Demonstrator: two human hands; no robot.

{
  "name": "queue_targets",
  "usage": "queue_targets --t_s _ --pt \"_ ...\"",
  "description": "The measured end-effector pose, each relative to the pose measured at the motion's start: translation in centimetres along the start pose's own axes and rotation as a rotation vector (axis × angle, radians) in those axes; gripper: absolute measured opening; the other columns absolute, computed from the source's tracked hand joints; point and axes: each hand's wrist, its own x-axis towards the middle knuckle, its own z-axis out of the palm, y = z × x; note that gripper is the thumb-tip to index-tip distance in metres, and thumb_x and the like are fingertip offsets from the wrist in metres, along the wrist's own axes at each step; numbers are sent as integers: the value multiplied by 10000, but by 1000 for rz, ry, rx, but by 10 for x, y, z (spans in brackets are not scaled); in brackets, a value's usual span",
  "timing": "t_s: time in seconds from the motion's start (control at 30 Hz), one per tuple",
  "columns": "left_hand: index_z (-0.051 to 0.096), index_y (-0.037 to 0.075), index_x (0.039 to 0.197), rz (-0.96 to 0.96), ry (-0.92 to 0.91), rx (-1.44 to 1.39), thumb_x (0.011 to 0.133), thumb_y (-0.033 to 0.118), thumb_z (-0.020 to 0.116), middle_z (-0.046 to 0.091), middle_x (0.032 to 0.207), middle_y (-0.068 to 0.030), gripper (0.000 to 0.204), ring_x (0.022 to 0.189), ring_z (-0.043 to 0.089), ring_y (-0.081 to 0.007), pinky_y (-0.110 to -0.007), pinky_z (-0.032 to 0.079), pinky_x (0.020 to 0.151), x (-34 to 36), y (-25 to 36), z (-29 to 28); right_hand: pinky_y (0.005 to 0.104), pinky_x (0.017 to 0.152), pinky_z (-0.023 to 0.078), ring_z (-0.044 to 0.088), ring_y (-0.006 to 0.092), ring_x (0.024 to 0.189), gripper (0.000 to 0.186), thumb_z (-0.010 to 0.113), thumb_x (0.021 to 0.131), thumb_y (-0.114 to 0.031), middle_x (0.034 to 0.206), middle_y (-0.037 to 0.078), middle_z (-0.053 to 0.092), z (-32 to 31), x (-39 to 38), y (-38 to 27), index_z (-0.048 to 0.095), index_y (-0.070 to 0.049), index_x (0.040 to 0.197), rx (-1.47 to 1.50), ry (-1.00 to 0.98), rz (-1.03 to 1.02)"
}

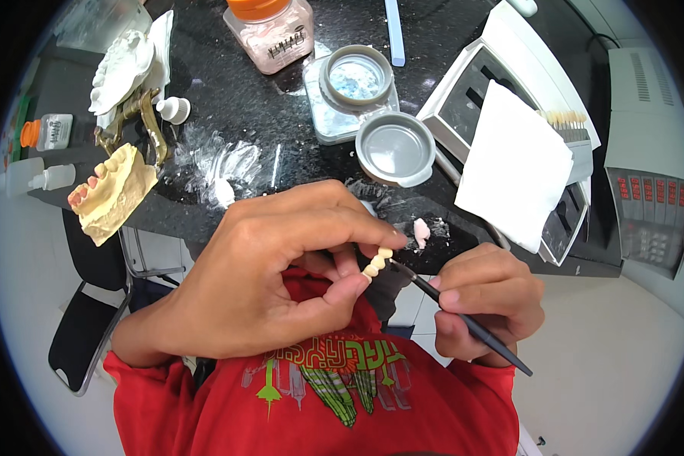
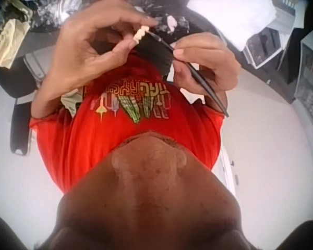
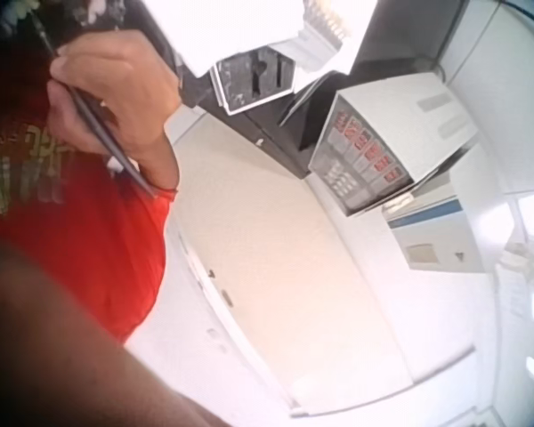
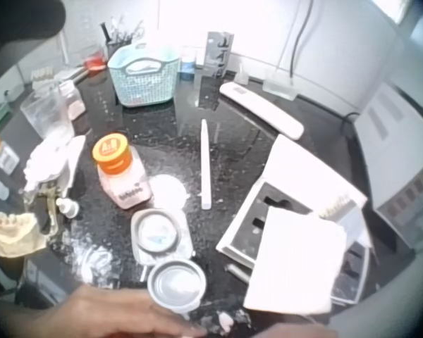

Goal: The person applies a liquid and a paste to a dental bridge using a brush, wipes the bridge with a paper, and repeats the application across several teeth of the framework.

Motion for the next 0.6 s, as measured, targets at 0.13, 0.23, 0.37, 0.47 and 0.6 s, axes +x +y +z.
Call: queue_targets --t_s 0.13,0.23,0.37,0.47,0.6 --pt "710 21 1127 4 -7 11 750 -60 638 641 987 -116 392 849 650 -154 -256 597 706 0 -1 -1 256 530 537 675 195 638 267 764 679 38 817 120 692 1 2 2 682 -16 927 -24 -18 -14" --pt "710 23 1129 5 -9 13 750 -59 641 641 987 -117 394 851 652 -157 -257 597 706 -1 -1 -1 255 530 538 675 196 635 259 762 676 34 810 122 692 2 2 3 686 -11 919 -33 -12 -21" --pt "709 24 1132 8 -11 17 749 -59 645 641 988 -117 397 854 654 -160 -259 597 708 -1 -1 -1 259 533 541 679 201 639 251 761 676 32 806 123 691 2 3 2 687 -6 913 -55 -20 -24" --pt "709 24 1133 11 -7 18 746 -58 650 642 989 -118 400 854 655 -161 -260 597 710 -1 -2 -1 262 535 543 681 203 643 257 763 669 38 804 123 691 0 4 2 688 -2 911 -50 -38 -20" --pt "710 25 1132 14 -7 14 744 -55 654 643 986 -119 400 851 656 -162 -259 596 707 -1 -1 -1 262 536 542 682 204 648 271 770 657 43 801 123 690 1 3 1 690 2 912 -33 -13 -22"
